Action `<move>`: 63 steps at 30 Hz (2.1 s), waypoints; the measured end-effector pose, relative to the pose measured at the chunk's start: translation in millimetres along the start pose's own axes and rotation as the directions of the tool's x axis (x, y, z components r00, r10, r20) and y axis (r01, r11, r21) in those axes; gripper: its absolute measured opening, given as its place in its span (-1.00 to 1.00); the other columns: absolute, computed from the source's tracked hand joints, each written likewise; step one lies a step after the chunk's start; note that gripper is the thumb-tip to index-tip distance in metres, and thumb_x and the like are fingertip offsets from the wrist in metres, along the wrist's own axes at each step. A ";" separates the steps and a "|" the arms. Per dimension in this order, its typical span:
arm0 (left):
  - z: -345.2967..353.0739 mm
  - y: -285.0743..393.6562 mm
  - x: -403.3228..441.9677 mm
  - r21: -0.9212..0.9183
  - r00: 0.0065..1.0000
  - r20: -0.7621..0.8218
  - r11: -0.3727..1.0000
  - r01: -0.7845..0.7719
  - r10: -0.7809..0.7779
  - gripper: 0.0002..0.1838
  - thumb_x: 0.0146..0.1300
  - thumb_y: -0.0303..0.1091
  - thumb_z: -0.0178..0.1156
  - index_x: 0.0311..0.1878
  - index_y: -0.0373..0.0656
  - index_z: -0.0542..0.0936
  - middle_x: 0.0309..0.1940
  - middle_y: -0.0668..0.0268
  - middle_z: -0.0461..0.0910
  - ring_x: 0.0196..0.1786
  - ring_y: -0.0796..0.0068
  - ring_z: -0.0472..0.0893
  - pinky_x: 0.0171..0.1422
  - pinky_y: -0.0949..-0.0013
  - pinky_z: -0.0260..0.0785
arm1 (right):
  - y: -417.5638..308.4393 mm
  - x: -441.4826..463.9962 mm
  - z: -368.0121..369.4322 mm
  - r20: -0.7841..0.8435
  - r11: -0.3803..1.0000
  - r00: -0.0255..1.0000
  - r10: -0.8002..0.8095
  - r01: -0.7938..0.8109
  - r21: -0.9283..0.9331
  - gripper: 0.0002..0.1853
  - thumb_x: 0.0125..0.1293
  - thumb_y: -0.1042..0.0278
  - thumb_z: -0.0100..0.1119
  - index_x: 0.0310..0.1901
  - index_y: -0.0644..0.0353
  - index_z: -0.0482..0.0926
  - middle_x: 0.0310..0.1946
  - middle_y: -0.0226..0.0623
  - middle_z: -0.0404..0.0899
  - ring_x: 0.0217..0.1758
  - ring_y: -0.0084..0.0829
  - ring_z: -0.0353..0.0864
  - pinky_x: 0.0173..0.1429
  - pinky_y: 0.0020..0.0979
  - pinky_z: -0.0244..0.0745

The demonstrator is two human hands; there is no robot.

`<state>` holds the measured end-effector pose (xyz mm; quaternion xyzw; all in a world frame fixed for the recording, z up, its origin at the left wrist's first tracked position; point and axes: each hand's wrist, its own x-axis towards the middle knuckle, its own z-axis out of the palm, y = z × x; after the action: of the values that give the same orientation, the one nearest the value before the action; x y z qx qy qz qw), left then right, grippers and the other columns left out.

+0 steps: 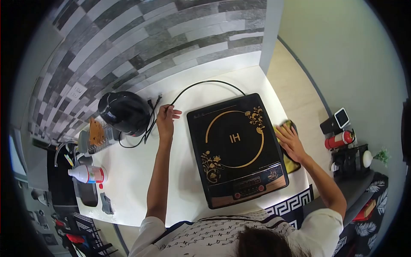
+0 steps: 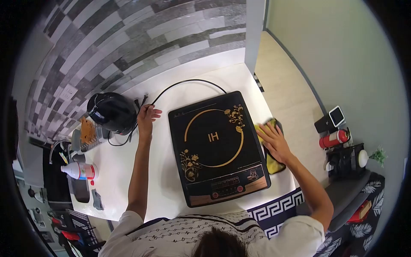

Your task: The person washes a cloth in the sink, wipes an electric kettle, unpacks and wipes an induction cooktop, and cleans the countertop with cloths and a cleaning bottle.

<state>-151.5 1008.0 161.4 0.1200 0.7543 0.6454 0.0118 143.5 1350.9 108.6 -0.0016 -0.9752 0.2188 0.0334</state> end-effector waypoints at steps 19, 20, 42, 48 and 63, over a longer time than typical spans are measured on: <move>-18.3 10.4 -151.1 0.257 0.976 0.179 0.964 0.074 -0.122 -0.44 0.32 -0.31 -0.06 0.32 -0.19 0.00 -0.48 0.26 0.60 -0.53 0.40 0.58 -0.38 0.40 0.41 | 48.0 336.4 26.2 0.292 0.810 0.896 0.336 -0.433 0.397 -0.53 -0.17 0.49 0.43 -0.21 0.19 0.37 -0.28 -0.18 0.47 -0.53 -0.41 0.53 -0.49 -0.37 0.63; -18.6 7.5 -155.4 0.271 0.979 0.162 0.959 0.080 -0.127 -0.42 0.33 -0.31 -0.07 0.33 -0.18 -0.03 -0.47 0.25 0.60 -0.51 0.39 0.59 -0.38 0.40 0.41 | 19.3 352.2 32.9 0.413 0.814 0.864 0.289 -0.449 0.369 -0.53 -0.18 0.49 0.44 -0.24 0.16 0.35 -0.19 -0.27 0.44 -0.51 -0.42 0.52 -0.51 -0.37 0.60; -166.4 80.9 -195.4 0.623 0.816 0.489 0.531 -0.575 0.309 -0.83 0.03 -0.34 0.27 -0.26 -0.06 0.60 -0.54 0.35 0.55 -0.44 0.41 0.53 -0.29 0.35 0.35 | -287.1 349.3 163.0 0.538 0.982 0.826 -0.168 0.090 0.169 -0.55 -0.06 0.55 0.17 -0.06 -0.10 0.55 -0.22 -0.23 0.57 -0.47 -0.33 0.59 -0.45 -0.38 0.54; -164.2 120.8 -180.9 0.375 0.888 0.457 0.897 -0.235 0.042 -0.74 0.18 -0.26 0.15 -0.07 -0.07 0.51 -0.54 0.33 0.53 -0.59 0.49 0.47 -0.46 0.49 0.29 | -294.4 301.1 96.4 0.806 0.919 0.496 -0.322 -0.040 0.392 -0.54 0.16 0.31 0.12 0.15 -0.05 0.40 -0.02 -0.40 0.46 0.04 -0.43 0.40 -0.03 -0.27 0.47; -159.9 -14.7 -51.3 -0.901 0.822 0.279 0.160 0.402 -0.497 -0.82 0.27 -0.46 -0.21 -0.47 -0.18 0.28 -0.70 0.41 0.17 -0.70 0.59 0.11 -0.60 0.53 -0.02 | -402.4 21.9 126.1 0.343 -0.160 0.922 -0.181 -0.372 0.914 -0.46 0.33 -0.06 -0.18 0.11 0.26 0.38 -0.33 -0.31 0.52 -0.39 -0.56 0.47 -0.26 -0.53 0.39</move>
<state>-131.8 840.6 166.7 -0.1649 0.2375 0.9272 0.2381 118.1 933.6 168.0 -0.0107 -0.4465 0.8779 -0.1728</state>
